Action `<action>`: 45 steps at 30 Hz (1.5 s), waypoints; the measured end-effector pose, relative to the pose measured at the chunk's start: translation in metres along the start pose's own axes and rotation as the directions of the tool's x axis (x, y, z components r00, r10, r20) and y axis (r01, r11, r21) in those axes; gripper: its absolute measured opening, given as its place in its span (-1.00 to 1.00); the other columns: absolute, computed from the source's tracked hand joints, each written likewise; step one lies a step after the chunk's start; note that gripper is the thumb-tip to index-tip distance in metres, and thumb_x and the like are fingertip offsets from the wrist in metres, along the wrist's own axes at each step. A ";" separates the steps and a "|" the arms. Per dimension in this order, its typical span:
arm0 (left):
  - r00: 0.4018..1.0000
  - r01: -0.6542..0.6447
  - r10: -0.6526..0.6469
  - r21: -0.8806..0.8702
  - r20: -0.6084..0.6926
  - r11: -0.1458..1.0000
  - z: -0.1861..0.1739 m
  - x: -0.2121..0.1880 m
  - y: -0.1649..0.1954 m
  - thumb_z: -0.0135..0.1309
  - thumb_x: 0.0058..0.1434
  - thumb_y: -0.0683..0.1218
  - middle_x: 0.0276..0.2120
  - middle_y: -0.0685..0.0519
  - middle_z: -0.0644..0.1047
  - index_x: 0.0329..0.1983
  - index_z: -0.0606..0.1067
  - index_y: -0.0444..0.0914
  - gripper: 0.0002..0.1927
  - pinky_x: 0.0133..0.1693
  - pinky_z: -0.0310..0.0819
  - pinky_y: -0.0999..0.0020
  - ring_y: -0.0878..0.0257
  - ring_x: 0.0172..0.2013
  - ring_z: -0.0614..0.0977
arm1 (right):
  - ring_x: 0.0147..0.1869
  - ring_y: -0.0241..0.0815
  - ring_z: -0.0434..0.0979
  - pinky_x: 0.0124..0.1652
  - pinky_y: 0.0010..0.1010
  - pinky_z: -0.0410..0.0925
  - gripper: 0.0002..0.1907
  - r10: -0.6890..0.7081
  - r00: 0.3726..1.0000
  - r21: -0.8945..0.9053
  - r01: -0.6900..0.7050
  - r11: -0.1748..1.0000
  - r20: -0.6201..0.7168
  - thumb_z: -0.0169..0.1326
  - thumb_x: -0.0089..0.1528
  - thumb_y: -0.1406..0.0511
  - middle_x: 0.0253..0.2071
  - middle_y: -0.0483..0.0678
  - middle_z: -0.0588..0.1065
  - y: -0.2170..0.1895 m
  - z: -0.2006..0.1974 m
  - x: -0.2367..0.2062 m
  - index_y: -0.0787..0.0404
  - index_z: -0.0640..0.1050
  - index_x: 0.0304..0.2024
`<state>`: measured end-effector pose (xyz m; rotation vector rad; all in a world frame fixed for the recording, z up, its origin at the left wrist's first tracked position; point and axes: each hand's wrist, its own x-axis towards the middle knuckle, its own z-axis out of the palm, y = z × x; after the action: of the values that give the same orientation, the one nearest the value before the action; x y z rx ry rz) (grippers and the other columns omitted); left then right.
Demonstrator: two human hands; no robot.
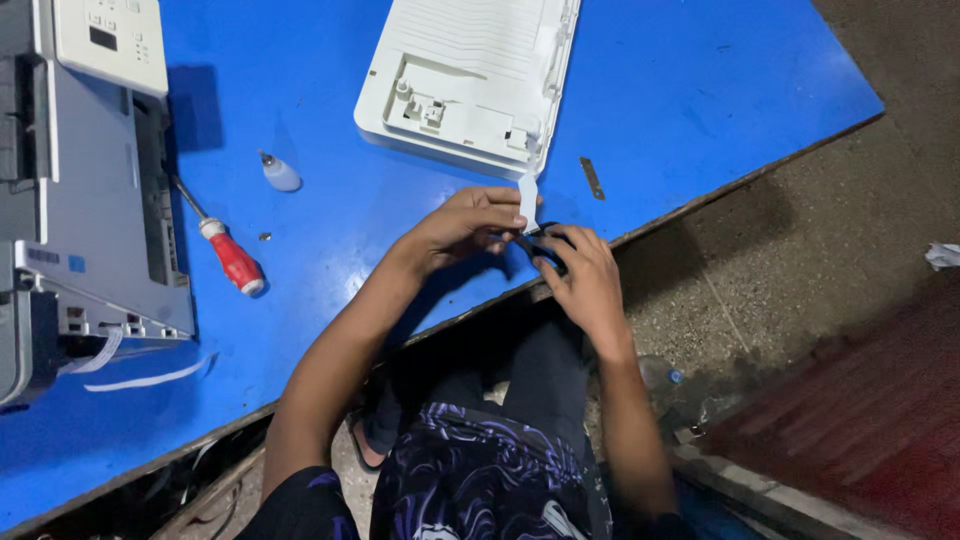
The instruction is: The person cleans a blue workbench, then uses scissors and a blade to cut and trim a white plastic strip. They apply glue to the strip and attach it to a white plastic housing component on the table.
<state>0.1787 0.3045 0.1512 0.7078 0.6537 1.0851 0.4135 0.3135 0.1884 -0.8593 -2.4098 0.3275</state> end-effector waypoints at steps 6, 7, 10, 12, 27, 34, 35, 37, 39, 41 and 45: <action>0.996 -0.024 0.034 0.119 -0.083 0.993 0.007 0.023 -0.013 0.32 0.20 -0.14 -0.34 0.12 0.62 -0.08 0.54 -0.31 -0.72 -0.42 0.41 0.54 0.43 -0.40 0.59 | 0.07 -0.11 0.62 0.07 -0.37 0.44 -0.62 0.220 0.959 0.479 -0.110 0.871 -0.179 0.29 0.18 0.44 0.00 0.02 0.56 0.005 -0.003 0.008 0.31 0.58 0.05; 0.991 -0.013 0.036 0.171 -0.131 0.985 0.008 0.027 -0.015 0.32 0.16 -0.14 -0.31 0.12 0.64 -0.08 0.54 -0.30 -0.70 -0.42 0.39 0.56 0.46 -0.39 0.60 | 0.05 -0.15 0.60 0.05 -0.40 0.44 -0.64 0.246 0.958 0.550 -0.126 0.826 -0.149 0.28 0.17 0.45 0.00 0.02 0.56 0.008 -0.003 0.011 0.31 0.58 0.04; 0.976 -0.017 0.064 0.215 -0.210 0.976 0.011 0.034 -0.016 0.34 0.11 -0.13 -0.25 0.12 0.67 -0.01 0.56 -0.29 -0.63 -0.40 0.34 0.57 0.48 -0.37 0.58 | 0.00 -0.21 0.58 -0.01 -0.44 0.43 -0.70 0.263 0.959 0.634 -0.141 0.760 -0.103 0.29 0.16 0.48 -0.06 0.02 0.56 0.016 -0.001 0.025 0.32 0.61 -0.04; 0.967 -0.044 0.098 0.225 -0.236 0.973 0.011 0.037 -0.014 0.35 0.11 -0.14 -0.22 0.10 0.67 0.03 0.56 -0.31 -0.58 -0.39 0.37 0.57 0.46 -0.35 0.59 | -0.03 -0.16 0.61 0.00 -0.40 0.42 -0.78 0.215 0.966 0.531 -0.108 0.841 -0.144 0.33 0.13 0.49 -0.15 0.02 0.60 0.021 0.001 0.035 0.34 0.64 -0.16; 0.928 -0.136 0.152 0.070 -0.339 0.988 -0.002 0.078 -0.014 0.19 0.07 -0.38 -0.27 -0.19 0.65 0.26 0.31 -0.37 -0.35 -0.26 0.68 0.31 0.14 -0.34 0.72 | -0.06 -0.01 0.55 -0.18 -0.23 0.43 -0.79 -0.500 0.784 -0.362 0.374 0.854 -0.368 0.36 0.06 0.43 -0.14 -0.03 0.57 0.069 0.014 0.061 0.17 0.68 -0.25; 0.922 -0.204 0.209 0.050 -0.327 0.978 -0.001 0.081 -0.019 0.17 0.12 -0.40 -0.23 -0.15 0.65 0.15 0.42 -0.48 -0.51 -0.17 0.73 0.30 0.15 -0.25 0.73 | 0.01 0.01 0.61 -0.03 -0.24 0.48 -0.75 -0.020 0.922 0.179 0.097 0.979 -0.387 0.19 0.11 0.56 -0.07 0.06 0.57 0.062 0.022 0.055 0.31 0.62 -0.15; 0.918 -0.210 0.214 0.049 -0.334 0.976 0.000 0.081 -0.020 0.18 0.14 -0.40 -0.22 -0.15 0.65 0.12 0.45 -0.50 -0.55 -0.15 0.73 0.30 0.15 -0.24 0.73 | 0.02 -0.04 0.61 0.00 -0.27 0.47 -0.75 0.109 0.927 0.357 0.028 0.933 -0.359 0.16 0.17 0.57 -0.05 0.08 0.57 0.059 0.024 0.053 0.36 0.60 -0.09; 0.912 -0.202 0.211 0.064 -0.351 0.977 0.002 0.081 -0.021 0.18 0.13 -0.40 -0.24 -0.17 0.64 0.01 0.47 -0.47 -0.64 -0.16 0.73 0.28 0.14 -0.26 0.73 | 0.01 -0.14 0.60 0.01 -0.36 0.48 -0.76 0.287 0.917 0.596 -0.070 0.800 -0.278 0.15 0.24 0.56 -0.04 0.09 0.56 0.057 0.031 0.050 0.42 0.59 -0.03; 0.909 -0.211 0.216 0.054 -0.357 0.976 0.003 0.081 -0.022 0.19 0.12 -0.39 -0.26 -0.16 0.64 -0.08 0.47 -0.43 -0.71 -0.17 0.74 0.27 0.14 -0.27 0.74 | 0.01 -0.24 0.58 -0.03 -0.47 0.49 -0.79 0.393 0.897 0.729 -0.131 0.672 -0.201 0.17 0.27 0.54 -0.05 0.07 0.55 0.058 0.038 0.048 0.43 0.60 -0.03; 0.907 -0.230 0.224 0.025 -0.357 0.973 0.003 0.081 -0.024 0.20 0.10 -0.37 -0.27 -0.14 0.64 -0.15 0.46 -0.38 -0.74 -0.18 0.75 0.27 0.15 -0.27 0.74 | -0.02 -0.26 0.60 -0.08 -0.50 0.51 -0.77 0.451 0.865 0.725 -0.164 0.669 -0.221 0.20 0.25 0.55 -0.05 0.05 0.56 0.060 0.045 0.049 0.44 0.60 -0.02; 0.865 -0.327 0.351 0.128 -0.358 0.936 -0.001 0.082 -0.028 0.29 0.08 -0.36 -0.27 -0.09 0.62 -0.18 0.46 -0.39 -0.71 -0.21 0.72 0.29 0.21 -0.28 0.71 | -0.06 -0.28 0.63 -0.13 -0.51 0.58 -0.67 0.496 0.845 0.770 -0.177 0.612 -0.200 0.20 0.25 0.56 -0.10 0.03 0.60 0.060 0.050 0.057 0.41 0.55 0.07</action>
<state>0.2199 0.3731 0.1186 0.6900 0.9175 1.5572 0.3786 0.3942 0.1480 -0.8781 -1.4820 1.0788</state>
